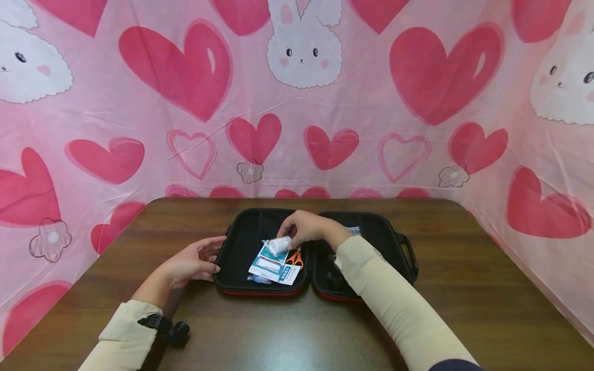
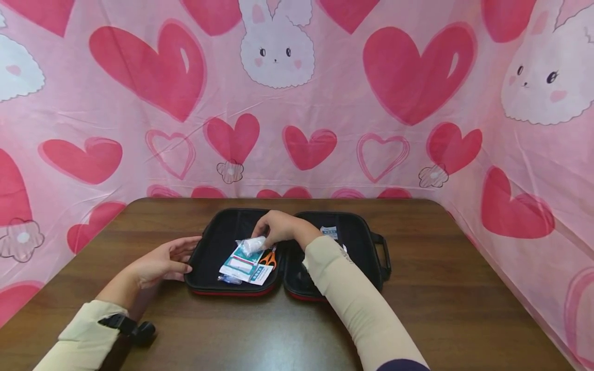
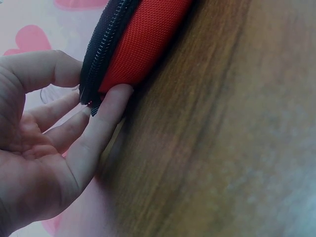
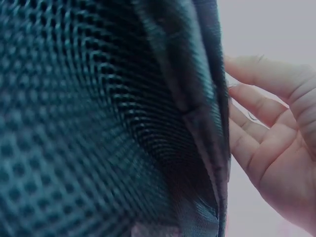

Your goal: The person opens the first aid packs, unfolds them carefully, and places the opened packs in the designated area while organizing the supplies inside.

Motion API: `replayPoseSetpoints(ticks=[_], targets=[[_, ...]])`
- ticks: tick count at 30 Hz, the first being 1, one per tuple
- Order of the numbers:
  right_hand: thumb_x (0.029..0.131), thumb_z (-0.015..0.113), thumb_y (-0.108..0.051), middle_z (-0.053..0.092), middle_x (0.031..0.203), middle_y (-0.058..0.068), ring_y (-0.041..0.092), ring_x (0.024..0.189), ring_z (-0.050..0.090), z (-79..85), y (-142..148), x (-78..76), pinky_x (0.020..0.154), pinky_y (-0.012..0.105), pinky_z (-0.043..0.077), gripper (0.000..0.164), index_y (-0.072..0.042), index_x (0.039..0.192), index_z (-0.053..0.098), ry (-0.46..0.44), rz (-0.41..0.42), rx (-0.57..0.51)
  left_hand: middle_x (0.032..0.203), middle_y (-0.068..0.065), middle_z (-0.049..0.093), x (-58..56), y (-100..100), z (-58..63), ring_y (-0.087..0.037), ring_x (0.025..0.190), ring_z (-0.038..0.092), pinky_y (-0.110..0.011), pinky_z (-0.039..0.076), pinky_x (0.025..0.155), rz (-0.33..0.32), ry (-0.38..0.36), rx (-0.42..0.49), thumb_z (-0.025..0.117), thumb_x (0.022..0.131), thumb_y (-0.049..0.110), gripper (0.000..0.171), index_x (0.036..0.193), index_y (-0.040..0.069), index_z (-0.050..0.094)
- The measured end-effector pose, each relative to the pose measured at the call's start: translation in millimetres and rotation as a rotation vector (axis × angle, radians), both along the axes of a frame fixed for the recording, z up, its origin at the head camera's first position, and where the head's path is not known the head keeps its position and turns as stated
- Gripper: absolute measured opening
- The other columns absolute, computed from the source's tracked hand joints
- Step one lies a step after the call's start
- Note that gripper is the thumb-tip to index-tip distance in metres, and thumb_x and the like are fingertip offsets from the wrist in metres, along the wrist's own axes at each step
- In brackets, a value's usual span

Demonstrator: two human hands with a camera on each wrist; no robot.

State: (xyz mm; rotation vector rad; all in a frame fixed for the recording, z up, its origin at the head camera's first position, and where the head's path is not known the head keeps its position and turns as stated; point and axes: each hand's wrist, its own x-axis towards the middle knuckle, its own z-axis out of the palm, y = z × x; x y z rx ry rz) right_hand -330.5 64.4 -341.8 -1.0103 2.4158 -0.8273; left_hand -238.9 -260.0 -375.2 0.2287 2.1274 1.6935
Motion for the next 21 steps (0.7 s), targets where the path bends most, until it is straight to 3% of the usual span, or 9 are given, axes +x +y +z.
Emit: replayPoseSetpoints(ticks=[21], targets=[[0.077,0.082,-0.006,0.069,0.098,0.000,0.023,0.082,0.061,14.0,36.1,18.1,0.072,0.032,0.057,0.029,-0.013,0.105,0.075,0.000,-0.139,-0.236,0.149,-0.031,0.030,-3.0,-3.1,-3.5,-0.029,0.113,0.053,-0.046,0.055,0.084,-0.013,0.006,0.009,0.069,0.082,-0.004,0.083,0.152,0.001,0.024]])
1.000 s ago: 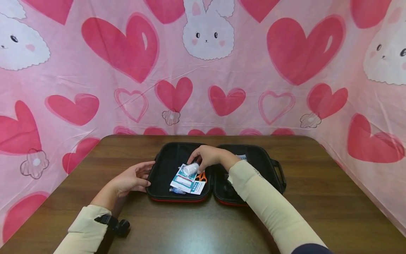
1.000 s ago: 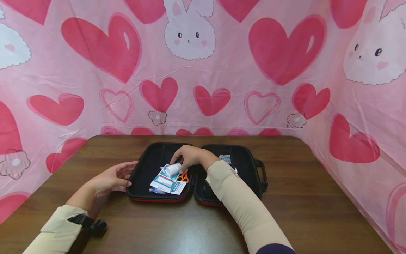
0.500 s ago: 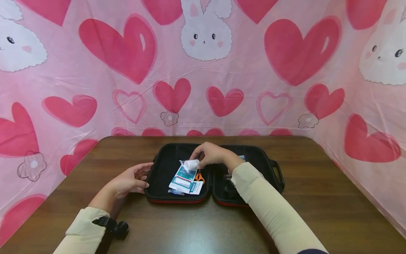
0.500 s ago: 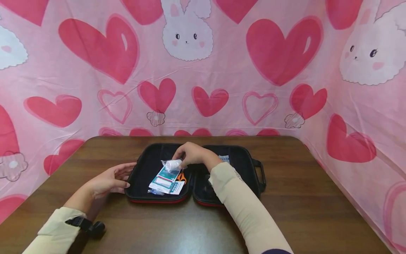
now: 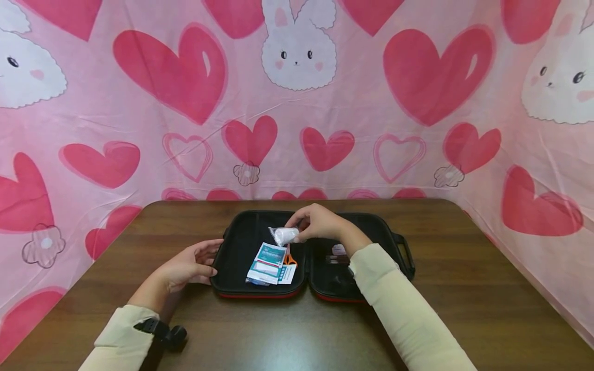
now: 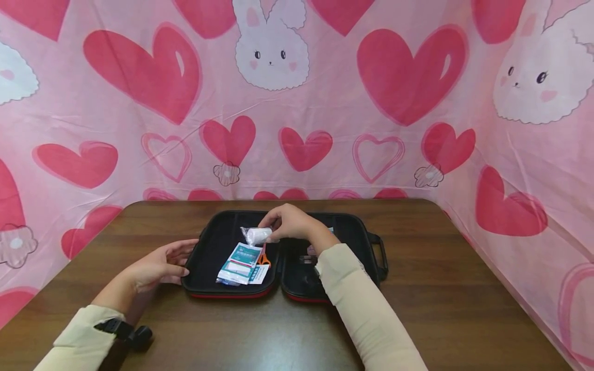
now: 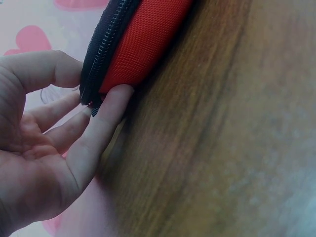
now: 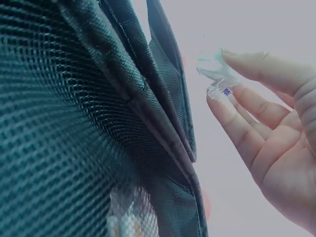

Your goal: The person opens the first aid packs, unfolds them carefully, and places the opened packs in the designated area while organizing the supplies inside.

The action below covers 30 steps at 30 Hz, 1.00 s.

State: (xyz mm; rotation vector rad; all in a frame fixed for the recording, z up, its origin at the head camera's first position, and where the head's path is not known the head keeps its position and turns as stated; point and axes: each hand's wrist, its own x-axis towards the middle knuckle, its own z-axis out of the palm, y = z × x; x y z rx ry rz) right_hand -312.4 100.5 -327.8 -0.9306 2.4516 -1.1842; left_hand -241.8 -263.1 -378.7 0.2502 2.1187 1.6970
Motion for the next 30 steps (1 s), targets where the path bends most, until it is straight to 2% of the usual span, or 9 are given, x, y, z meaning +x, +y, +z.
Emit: replayPoseSetpoints(ticks=[9,18,30], targets=[[0.077,0.082,-0.006,0.070,0.093,0.001,0.019,0.079,0.062,0.6,16.2,11.7,0.071,0.030,0.056,0.029,-0.011,0.104,0.075,0.042,-0.036,-0.014,0.148,-0.031,0.031,1.8,0.8,-0.6,-0.027,0.111,0.054,-0.044,0.056,0.082,-0.004,0.007,0.004,0.069,0.083,-0.005,0.083,0.152,0.000,0.023],[0.078,0.081,-0.005,0.070,0.101,0.005,0.020,0.085,0.064,5.4,35.2,28.7,0.078,0.032,0.057,0.031,-0.007,0.107,0.073,0.064,-0.065,-0.048,0.147,-0.031,0.033,2.2,0.3,-1.0,-0.027,0.112,0.054,-0.043,0.056,0.083,-0.002,0.013,-0.011,0.069,0.082,-0.003,0.083,0.152,0.000,0.023],[0.078,0.082,-0.010,0.070,0.101,0.002,0.020,0.086,0.063,4.2,63.5,46.5,0.079,0.033,0.057,0.031,-0.012,0.108,0.074,0.119,-0.122,-0.013,0.148,-0.031,0.032,1.1,0.7,-0.2,-0.028,0.113,0.054,-0.045,0.056,0.084,0.003,0.007,-0.004,0.069,0.082,-0.004,0.083,0.152,0.001,0.023]])
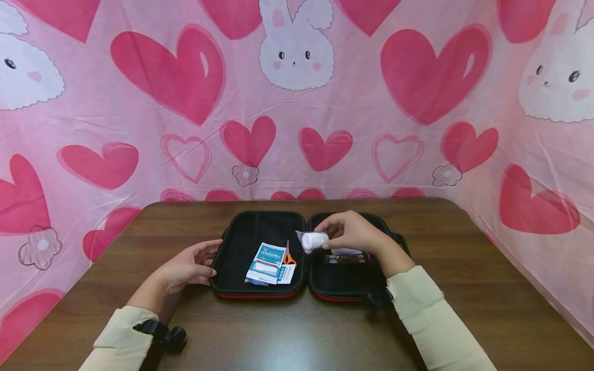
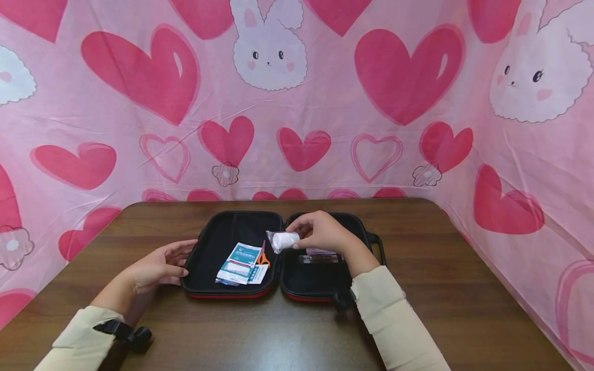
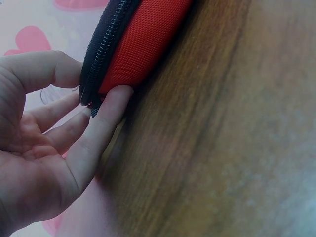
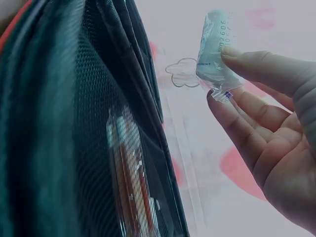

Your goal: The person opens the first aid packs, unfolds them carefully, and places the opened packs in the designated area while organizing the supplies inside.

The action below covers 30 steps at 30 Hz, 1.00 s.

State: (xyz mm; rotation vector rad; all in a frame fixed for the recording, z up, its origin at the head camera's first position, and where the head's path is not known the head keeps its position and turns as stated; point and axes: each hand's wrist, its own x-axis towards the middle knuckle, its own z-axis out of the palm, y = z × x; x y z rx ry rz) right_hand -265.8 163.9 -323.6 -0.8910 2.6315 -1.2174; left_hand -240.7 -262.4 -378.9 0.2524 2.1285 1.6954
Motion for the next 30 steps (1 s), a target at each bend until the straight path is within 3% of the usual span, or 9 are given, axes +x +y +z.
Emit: replayPoseSetpoints(ticks=[10,21,30], targets=[[0.079,0.082,-0.011,0.069,0.101,0.000,0.019,0.088,0.065,-4.0,24.3,10.9,0.079,0.033,0.057,0.030,-0.015,0.108,0.074,0.034,-0.009,0.011,0.149,-0.031,0.031,1.0,1.5,1.8,-0.028,0.113,0.054,-0.045,0.056,0.084,0.004,-0.004,-0.002,0.068,0.083,-0.004,0.083,0.153,0.002,0.023],[0.078,0.081,-0.007,0.068,0.110,0.012,0.020,0.087,0.066,-8.8,46.4,21.0,0.077,0.030,0.057,0.031,-0.005,0.108,0.072,0.028,0.003,-0.038,0.148,-0.031,0.031,1.1,1.9,1.4,-0.028,0.113,0.053,-0.045,0.056,0.084,0.012,-0.008,-0.005,0.068,0.083,-0.005,0.083,0.153,0.002,0.023],[0.078,0.082,-0.008,0.068,0.103,0.007,0.019,0.086,0.065,-8.2,63.0,27.6,0.076,0.030,0.058,0.032,-0.008,0.108,0.073,0.045,-0.004,-0.016,0.149,-0.031,0.031,0.8,2.5,1.5,-0.029,0.115,0.052,-0.045,0.056,0.083,0.018,-0.010,-0.009,0.068,0.083,-0.005,0.083,0.153,0.002,0.024]])
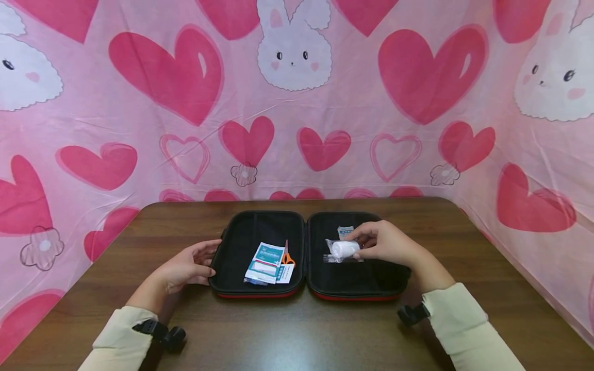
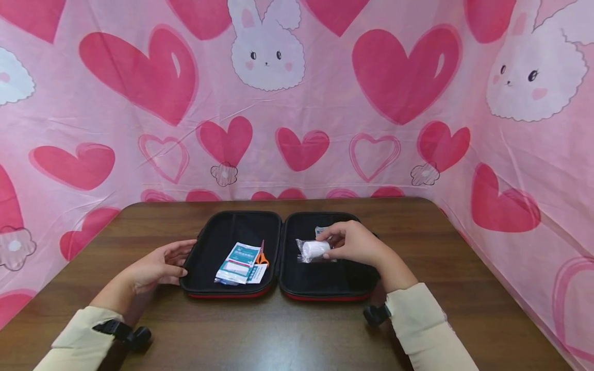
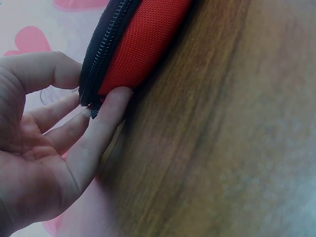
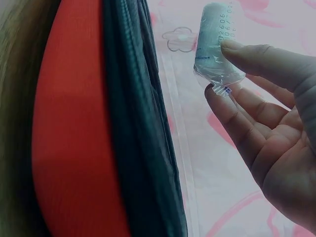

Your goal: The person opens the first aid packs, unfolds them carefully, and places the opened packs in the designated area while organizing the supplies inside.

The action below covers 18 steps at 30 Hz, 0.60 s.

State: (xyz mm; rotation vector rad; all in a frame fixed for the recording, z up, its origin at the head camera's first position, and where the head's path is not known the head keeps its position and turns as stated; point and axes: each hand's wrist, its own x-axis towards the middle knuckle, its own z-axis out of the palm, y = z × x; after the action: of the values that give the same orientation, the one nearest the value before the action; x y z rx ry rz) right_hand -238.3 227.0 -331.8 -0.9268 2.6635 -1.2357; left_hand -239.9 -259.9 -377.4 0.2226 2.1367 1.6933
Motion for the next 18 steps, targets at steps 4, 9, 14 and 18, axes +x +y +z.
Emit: replayPoseSetpoints(ticks=[4,9,14,18], targets=[[0.078,0.082,-0.010,0.068,0.103,0.005,0.019,0.085,0.064,0.4,6.7,2.7,0.077,0.030,0.057,0.031,-0.011,0.108,0.074,0.010,-0.017,0.016,0.149,-0.031,0.030,-0.3,0.4,0.0,-0.030,0.115,0.052,-0.045,0.056,0.083,0.003,0.004,-0.009,0.069,0.082,-0.005,0.084,0.153,0.002,0.024],[0.078,0.082,-0.010,0.069,0.102,0.006,0.017,0.083,0.064,1.3,15.2,6.4,0.076,0.030,0.058,0.030,-0.007,0.107,0.073,0.034,-0.014,0.023,0.149,-0.032,0.029,0.1,0.6,0.2,-0.030,0.116,0.051,-0.045,0.056,0.083,-0.003,0.004,-0.008,0.069,0.082,-0.004,0.084,0.153,0.002,0.023],[0.078,0.082,-0.010,0.069,0.101,0.008,0.017,0.082,0.065,2.7,23.5,9.2,0.075,0.031,0.058,0.030,-0.004,0.107,0.073,0.045,-0.007,0.029,0.148,-0.032,0.030,0.7,1.0,0.1,-0.029,0.114,0.052,-0.044,0.056,0.082,-0.013,0.006,0.005,0.068,0.083,-0.004,0.084,0.153,0.002,0.022],[0.078,0.082,-0.010,0.069,0.101,0.008,0.017,0.082,0.064,2.8,30.0,11.6,0.075,0.031,0.058,0.030,-0.004,0.106,0.072,0.039,-0.017,0.034,0.148,-0.032,0.030,1.5,1.1,0.1,-0.028,0.113,0.053,-0.044,0.057,0.081,-0.020,0.011,0.013,0.067,0.083,-0.005,0.084,0.153,0.001,0.022]])
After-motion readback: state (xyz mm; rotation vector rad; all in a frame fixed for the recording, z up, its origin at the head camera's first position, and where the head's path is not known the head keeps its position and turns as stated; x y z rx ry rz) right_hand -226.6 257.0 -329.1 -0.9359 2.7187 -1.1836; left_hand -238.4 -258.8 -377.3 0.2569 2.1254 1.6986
